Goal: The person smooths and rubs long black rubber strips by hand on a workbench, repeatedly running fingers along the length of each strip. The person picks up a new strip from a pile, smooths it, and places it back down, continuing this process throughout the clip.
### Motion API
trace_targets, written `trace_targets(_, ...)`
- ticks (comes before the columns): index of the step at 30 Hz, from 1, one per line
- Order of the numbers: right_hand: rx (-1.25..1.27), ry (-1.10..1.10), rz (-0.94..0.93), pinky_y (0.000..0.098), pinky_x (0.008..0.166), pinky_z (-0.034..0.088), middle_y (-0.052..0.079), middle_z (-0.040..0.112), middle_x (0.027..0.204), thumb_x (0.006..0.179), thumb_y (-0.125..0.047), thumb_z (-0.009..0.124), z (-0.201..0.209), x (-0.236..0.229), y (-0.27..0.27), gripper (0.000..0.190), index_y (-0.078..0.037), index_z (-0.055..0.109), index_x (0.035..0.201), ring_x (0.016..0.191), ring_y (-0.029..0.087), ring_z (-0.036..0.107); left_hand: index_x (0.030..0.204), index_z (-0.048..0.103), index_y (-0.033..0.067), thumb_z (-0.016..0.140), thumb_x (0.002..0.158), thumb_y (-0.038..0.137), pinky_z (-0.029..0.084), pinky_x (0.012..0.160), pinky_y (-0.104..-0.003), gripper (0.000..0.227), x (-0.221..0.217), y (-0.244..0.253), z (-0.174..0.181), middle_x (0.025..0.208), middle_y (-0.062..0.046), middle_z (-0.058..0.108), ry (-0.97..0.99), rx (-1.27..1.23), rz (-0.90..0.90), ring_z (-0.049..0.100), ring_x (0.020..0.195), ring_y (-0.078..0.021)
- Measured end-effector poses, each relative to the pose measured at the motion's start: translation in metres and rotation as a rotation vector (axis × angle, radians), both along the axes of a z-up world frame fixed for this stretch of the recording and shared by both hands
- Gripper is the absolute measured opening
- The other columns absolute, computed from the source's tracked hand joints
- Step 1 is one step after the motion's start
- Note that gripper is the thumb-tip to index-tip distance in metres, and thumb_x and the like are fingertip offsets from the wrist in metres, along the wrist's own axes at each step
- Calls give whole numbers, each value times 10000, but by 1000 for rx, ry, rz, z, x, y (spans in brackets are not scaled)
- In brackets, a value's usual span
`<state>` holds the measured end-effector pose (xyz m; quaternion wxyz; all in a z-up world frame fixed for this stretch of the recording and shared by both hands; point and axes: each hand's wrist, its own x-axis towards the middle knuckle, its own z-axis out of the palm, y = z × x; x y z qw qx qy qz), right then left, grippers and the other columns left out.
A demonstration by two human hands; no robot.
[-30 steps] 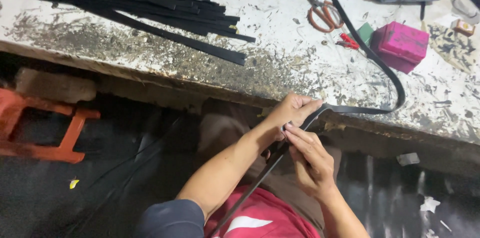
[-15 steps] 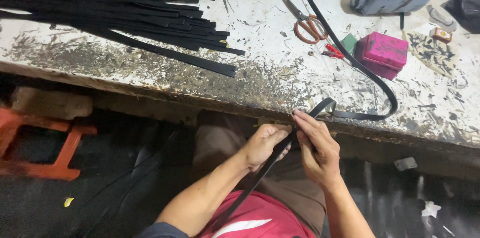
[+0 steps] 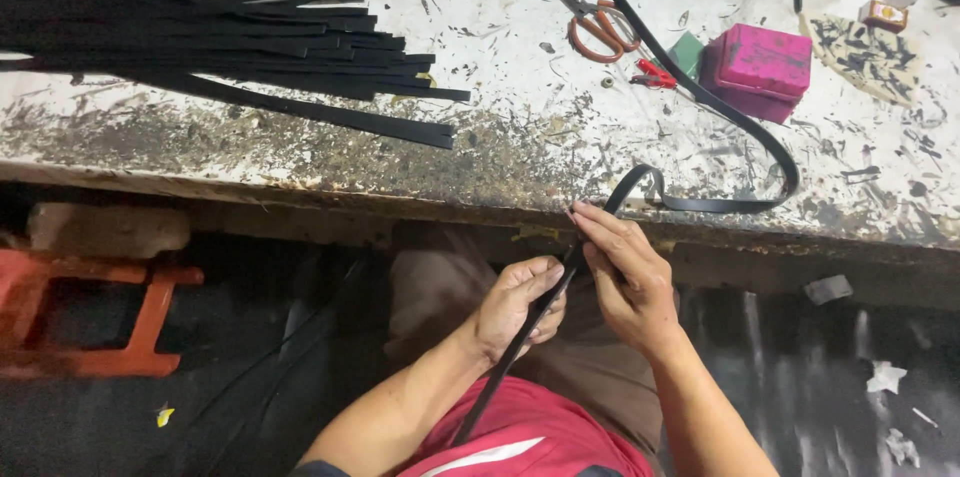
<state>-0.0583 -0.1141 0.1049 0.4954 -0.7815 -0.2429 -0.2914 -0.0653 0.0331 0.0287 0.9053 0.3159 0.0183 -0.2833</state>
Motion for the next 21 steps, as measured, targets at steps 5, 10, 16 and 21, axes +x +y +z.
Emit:
trace_targets(5,31,-15,11,467,879,568,226,723,1255,990,38,596,-18,16,-6,254,47,705,1219,1068,382,721,867,539,44,566,1063,154,248,283,-163,227,9,-4,-4,552,4,296,36,-55,50,338,333,-55)
trace_targets(10,-1,-80,-62,451,925,552,236,709,1274,1012,38,580,-14,17,-11,261,67,689,1247,1106,375,703,856,541,50,549,1070,149,244,287,-153,236,20,-4,2,565,10,301,46,-42,73,344,339,-45)
trace_targets(16,-156,-33,0,489,746,566,206,730,1243,935,64,587,-48,-3,-1,337,-7,737,1228,920,446,711,832,530,98,517,1059,123,218,287,-147,229,21,-5,-12,557,38,252,93,-5,105,296,322,-35)
trace_targets(21,-405,-43,21,358,828,500,190,629,1433,1028,48,502,-62,-5,-16,358,-5,618,1363,1246,305,692,946,567,151,564,1063,168,174,358,-197,118,12,3,-35,559,26,287,45,-150,22,254,377,-54)
